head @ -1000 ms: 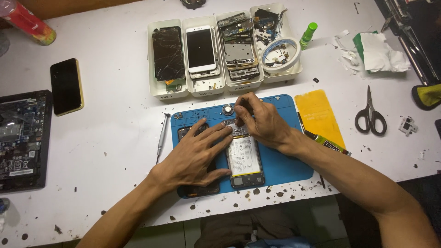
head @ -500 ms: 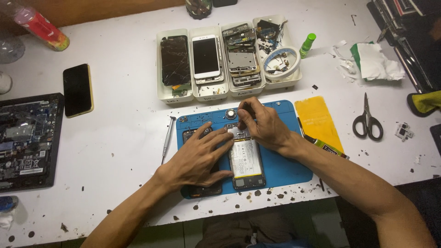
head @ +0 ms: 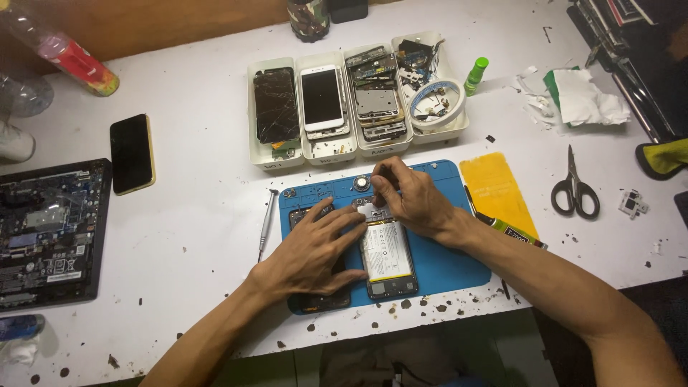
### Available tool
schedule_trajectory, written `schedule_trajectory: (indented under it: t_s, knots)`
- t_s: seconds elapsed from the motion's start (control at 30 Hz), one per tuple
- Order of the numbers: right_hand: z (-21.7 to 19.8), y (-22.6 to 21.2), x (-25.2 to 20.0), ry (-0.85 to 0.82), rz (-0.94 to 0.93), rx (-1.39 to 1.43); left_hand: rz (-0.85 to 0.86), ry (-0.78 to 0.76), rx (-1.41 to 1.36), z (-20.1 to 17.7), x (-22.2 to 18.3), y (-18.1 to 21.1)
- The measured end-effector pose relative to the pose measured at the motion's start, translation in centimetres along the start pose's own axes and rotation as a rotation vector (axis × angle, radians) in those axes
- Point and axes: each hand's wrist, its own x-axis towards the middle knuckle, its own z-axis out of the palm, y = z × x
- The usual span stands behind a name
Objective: Repairing internal components of a smartphone using a precision tool on a repair bench
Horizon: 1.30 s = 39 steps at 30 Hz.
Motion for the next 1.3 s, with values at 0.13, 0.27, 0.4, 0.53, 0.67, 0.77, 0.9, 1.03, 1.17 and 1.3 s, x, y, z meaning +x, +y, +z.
schedule_trajectory:
  t_s: [0.13, 0.27, 0.4, 0.53, 0.67, 0.77, 0.9, 1.03, 1.17, 1.3]
  knots:
    - [-0.2, -0.3, 0.0, -0.002, 0.005, -0.006, -0.001, 0.004, -0.003, 0.1, 0.1, -0.2]
    - [-0.5, -0.6, 0.2, -0.032, 0.016, 0.01, 0.006, -0.002, -0.033, -0.1, 0.2, -0.2]
    - [-0.3, 0.0, 0.0, -0.014, 0.0, 0.02, 0.011, 0.012, 0.007, 0.0, 0.2, -0.2]
    - [-0.7, -0.6, 0.3, -0.022, -0.004, 0.024, 0.012, 0.015, 0.024, 0.3, 0.1, -0.3]
    - [-0.9, -1.4, 0.4, -0.032, 0.009, 0.025, 0.037, 0.032, 0.028, 1.5, -0.3, -0.4]
    - [-1.0, -1.7, 0.8, -0.011, 0.034, 0.06, 0.062, 0.064, 0.032, 1.6, -0.5, -0.4]
    - [-1.1, -2.2, 1.0, -0.007, 0.059, 0.142, 0.082, 0.108, 0.013, 1.6, -0.4, -0.4]
    - [-0.7, -2.5, 1.3, -0.017, 0.029, 0.123, 0.113, 0.137, 0.011, 1.7, -0.4, -0.4]
    - [-0.2, -2.2, 1.2, -0.008, -0.007, 0.134, 0.201, 0.184, 0.015, 1.8, -0.3, -0.2]
    - [-0.2, -2.6, 1.3, -0.009, -0.024, 0.115, 0.212, 0.214, 0.016, 1.8, -0.4, -0.1]
